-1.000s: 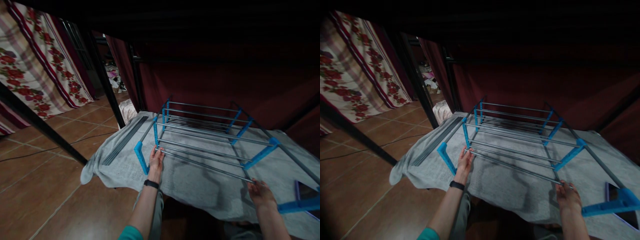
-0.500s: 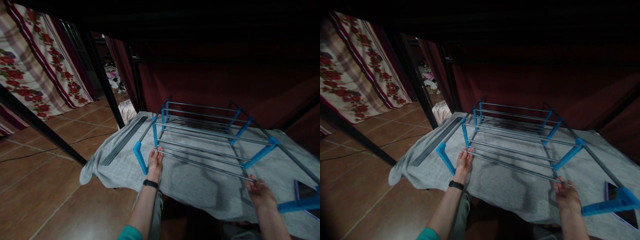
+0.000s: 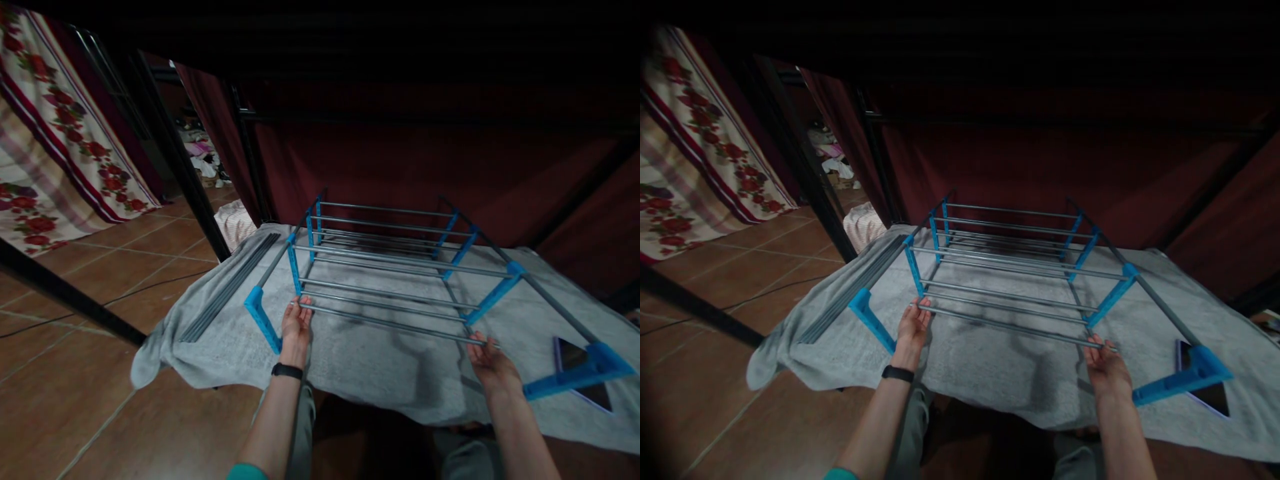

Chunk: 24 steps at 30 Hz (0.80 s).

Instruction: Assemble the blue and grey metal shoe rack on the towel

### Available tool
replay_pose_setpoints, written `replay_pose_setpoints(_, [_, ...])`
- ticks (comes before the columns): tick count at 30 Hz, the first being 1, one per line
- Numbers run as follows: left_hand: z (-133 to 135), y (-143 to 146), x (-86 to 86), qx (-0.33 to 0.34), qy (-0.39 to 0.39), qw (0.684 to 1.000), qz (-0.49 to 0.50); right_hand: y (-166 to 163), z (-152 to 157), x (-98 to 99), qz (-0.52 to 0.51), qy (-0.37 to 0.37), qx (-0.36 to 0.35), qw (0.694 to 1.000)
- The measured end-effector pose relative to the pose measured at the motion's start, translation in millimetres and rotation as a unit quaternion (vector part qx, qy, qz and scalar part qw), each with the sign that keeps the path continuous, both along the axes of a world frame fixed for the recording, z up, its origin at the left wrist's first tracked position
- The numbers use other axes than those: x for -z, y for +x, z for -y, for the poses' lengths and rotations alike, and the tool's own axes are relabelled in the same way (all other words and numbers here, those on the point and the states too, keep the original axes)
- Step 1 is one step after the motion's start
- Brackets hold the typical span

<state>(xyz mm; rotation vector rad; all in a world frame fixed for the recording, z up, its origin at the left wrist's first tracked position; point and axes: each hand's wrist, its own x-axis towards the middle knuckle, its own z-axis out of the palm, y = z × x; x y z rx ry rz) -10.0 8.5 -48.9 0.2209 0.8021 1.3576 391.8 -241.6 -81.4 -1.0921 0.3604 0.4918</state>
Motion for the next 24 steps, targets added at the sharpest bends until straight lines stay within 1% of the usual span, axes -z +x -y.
replay_pose_setpoints(6, [-3, 0, -4.5, -0.006, -0.028, 0.999, -0.021, -9, -8, -8.3, 0.031, 0.044, -0.013, 0.998])
replay_pose_setpoints(10, [-6, 0, -8.2, 0.001, -0.044, 0.998, -0.052, -24, -14, -22.3, 0.066, 0.105, -0.007, 0.992])
replay_pose_setpoints(15, [-13, 1, -9.7, 0.029, -0.049, 0.994, -0.091, -35, -22, -37.8, 0.088, 0.138, 0.019, 0.986])
replay_pose_setpoints(21, [-15, 4, -12.0, 0.039, -0.060, 0.991, -0.110, -37, -26, -40.4, 0.137, 0.170, 0.000, 0.976])
replay_pose_setpoints(24, [-17, 3, -6.7, 0.037, -0.046, 0.991, -0.119, -36, -27, -38.5, 0.146, 0.166, 0.007, 0.975])
